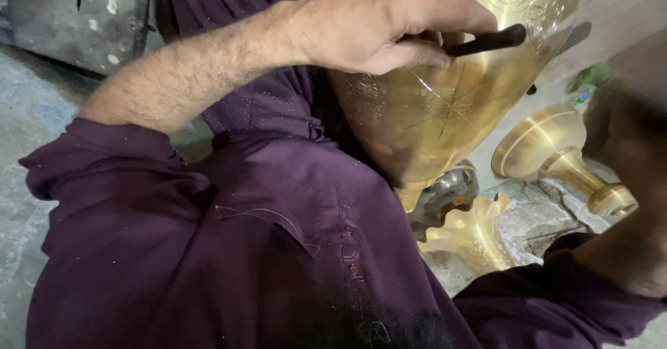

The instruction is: The person sits on the floor with a large brass vase held between their legs, presses a chisel against the vase surface, and strikes the chisel with a wooden mallet to carve decorative patterns, repositioning the chisel to different spots on the vase.

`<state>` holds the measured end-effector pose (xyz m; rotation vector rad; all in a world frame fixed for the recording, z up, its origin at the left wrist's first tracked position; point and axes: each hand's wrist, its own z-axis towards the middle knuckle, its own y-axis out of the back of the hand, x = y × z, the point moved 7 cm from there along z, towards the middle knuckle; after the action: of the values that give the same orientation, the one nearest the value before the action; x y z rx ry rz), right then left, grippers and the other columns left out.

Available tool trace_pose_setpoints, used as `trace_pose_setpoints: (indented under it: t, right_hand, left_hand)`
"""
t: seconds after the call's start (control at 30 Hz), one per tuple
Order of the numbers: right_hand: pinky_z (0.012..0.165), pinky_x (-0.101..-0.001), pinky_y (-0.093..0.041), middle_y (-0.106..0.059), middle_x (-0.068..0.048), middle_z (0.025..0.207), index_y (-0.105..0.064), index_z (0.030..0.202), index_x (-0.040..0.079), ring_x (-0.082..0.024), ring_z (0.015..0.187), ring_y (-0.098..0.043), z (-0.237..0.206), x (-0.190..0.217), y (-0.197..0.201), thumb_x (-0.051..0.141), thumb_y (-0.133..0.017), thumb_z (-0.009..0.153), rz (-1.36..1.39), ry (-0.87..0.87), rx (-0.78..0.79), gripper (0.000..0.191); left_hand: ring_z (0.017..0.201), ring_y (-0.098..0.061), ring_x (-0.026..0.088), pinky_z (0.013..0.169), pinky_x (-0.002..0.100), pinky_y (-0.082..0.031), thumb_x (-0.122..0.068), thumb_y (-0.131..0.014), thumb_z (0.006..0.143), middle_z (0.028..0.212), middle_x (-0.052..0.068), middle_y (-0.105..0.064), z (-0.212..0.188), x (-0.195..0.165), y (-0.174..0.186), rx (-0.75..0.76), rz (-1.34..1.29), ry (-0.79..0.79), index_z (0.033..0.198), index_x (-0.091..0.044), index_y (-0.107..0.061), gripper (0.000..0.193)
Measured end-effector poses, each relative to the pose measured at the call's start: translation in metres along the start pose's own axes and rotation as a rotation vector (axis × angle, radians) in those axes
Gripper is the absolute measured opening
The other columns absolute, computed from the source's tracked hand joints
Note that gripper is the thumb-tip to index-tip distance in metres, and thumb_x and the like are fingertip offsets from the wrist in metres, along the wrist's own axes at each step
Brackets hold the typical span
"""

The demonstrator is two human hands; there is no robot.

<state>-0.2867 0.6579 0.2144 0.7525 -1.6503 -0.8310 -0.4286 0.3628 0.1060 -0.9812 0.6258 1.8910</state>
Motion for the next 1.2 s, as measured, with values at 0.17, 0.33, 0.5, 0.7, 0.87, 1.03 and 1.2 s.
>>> trace_pose_setpoints:
  t: [0.17, 0.33, 0.5, 0.7, 0.87, 1.03, 1.2]
  right_hand:
    - [0.075, -0.0295, -0.053, -0.064, -0.011, 0.092, -0.058, 0.118, -0.001, -0.021, 0.080, -0.064, 0.005, 0.000, 0.000, 0.005, -0.066, 0.108, -0.013, 0.008, 0.001, 0.014]
    - [0.075, -0.0299, -0.053, -0.064, -0.011, 0.092, -0.057, 0.118, -0.001, -0.022, 0.081, -0.064, 0.013, 0.001, -0.003, 0.005, -0.067, 0.108, -0.005, 0.016, 0.011, 0.015]
    - [0.075, -0.0303, -0.053, -0.064, -0.011, 0.092, -0.057, 0.117, -0.001, -0.022, 0.081, -0.064, 0.018, 0.005, -0.004, 0.005, -0.068, 0.107, -0.011, 0.036, 0.007, 0.016]
    - [0.075, -0.0307, -0.053, -0.064, -0.011, 0.093, -0.057, 0.116, -0.001, -0.022, 0.081, -0.064, 0.022, 0.007, -0.007, 0.006, -0.068, 0.106, -0.021, 0.046, 0.015, 0.016]
    - [0.076, -0.0311, -0.053, -0.064, -0.012, 0.093, -0.057, 0.116, -0.001, -0.023, 0.081, -0.063, 0.027, 0.009, -0.008, 0.006, -0.069, 0.106, -0.032, 0.059, 0.013, 0.017]
    - [0.076, -0.0315, -0.053, -0.064, -0.012, 0.093, -0.057, 0.115, -0.001, -0.023, 0.081, -0.063, 0.031, 0.010, -0.010, 0.006, -0.070, 0.105, -0.035, 0.066, 0.015, 0.018]
    - [0.076, -0.0319, -0.053, -0.064, -0.012, 0.094, -0.056, 0.114, -0.001, -0.023, 0.081, -0.063, 0.033, 0.012, -0.010, 0.007, -0.070, 0.105, -0.043, 0.075, 0.020, 0.019]
  left_hand:
    - [0.110, -0.074, 0.018, 0.102, 0.034, -0.063, -0.008, -0.075, 0.109, 0.123, 0.009, -0.072, -0.007, 0.006, -0.004, -0.045, 0.017, 0.052, 0.149, -0.008, -0.049, 0.047]
    - [0.113, -0.075, 0.016, 0.102, 0.031, -0.065, -0.005, -0.074, 0.112, 0.128, 0.008, -0.072, -0.019, 0.014, -0.009, -0.069, 0.008, 0.102, 0.152, -0.007, -0.050, 0.047]
    - [0.120, -0.074, 0.016, 0.106, 0.030, -0.063, -0.003, -0.071, 0.114, 0.139, 0.010, -0.065, -0.026, 0.022, -0.007, -0.110, 0.029, 0.056, 0.153, -0.004, -0.046, 0.046]
    - [0.122, -0.071, 0.018, 0.106, 0.029, -0.063, -0.003, -0.069, 0.116, 0.142, 0.012, -0.060, -0.028, 0.023, -0.008, -0.124, 0.026, 0.025, 0.153, -0.005, -0.043, 0.045]
    - [0.116, -0.075, 0.017, 0.104, 0.030, -0.063, -0.007, -0.073, 0.117, 0.131, 0.009, -0.069, -0.033, 0.025, -0.008, -0.162, -0.014, 0.128, 0.153, -0.005, -0.046, 0.045]
    - [0.115, -0.076, 0.020, 0.103, 0.030, -0.064, -0.005, -0.076, 0.111, 0.139, 0.013, -0.066, -0.038, 0.018, -0.007, -0.258, 0.072, 0.078, 0.150, -0.003, -0.048, 0.047]
    - [0.112, -0.078, 0.016, 0.100, 0.028, -0.066, -0.005, -0.077, 0.116, 0.134, 0.010, -0.070, -0.042, 0.022, -0.008, -0.244, 0.023, 0.116, 0.151, -0.004, -0.049, 0.045]
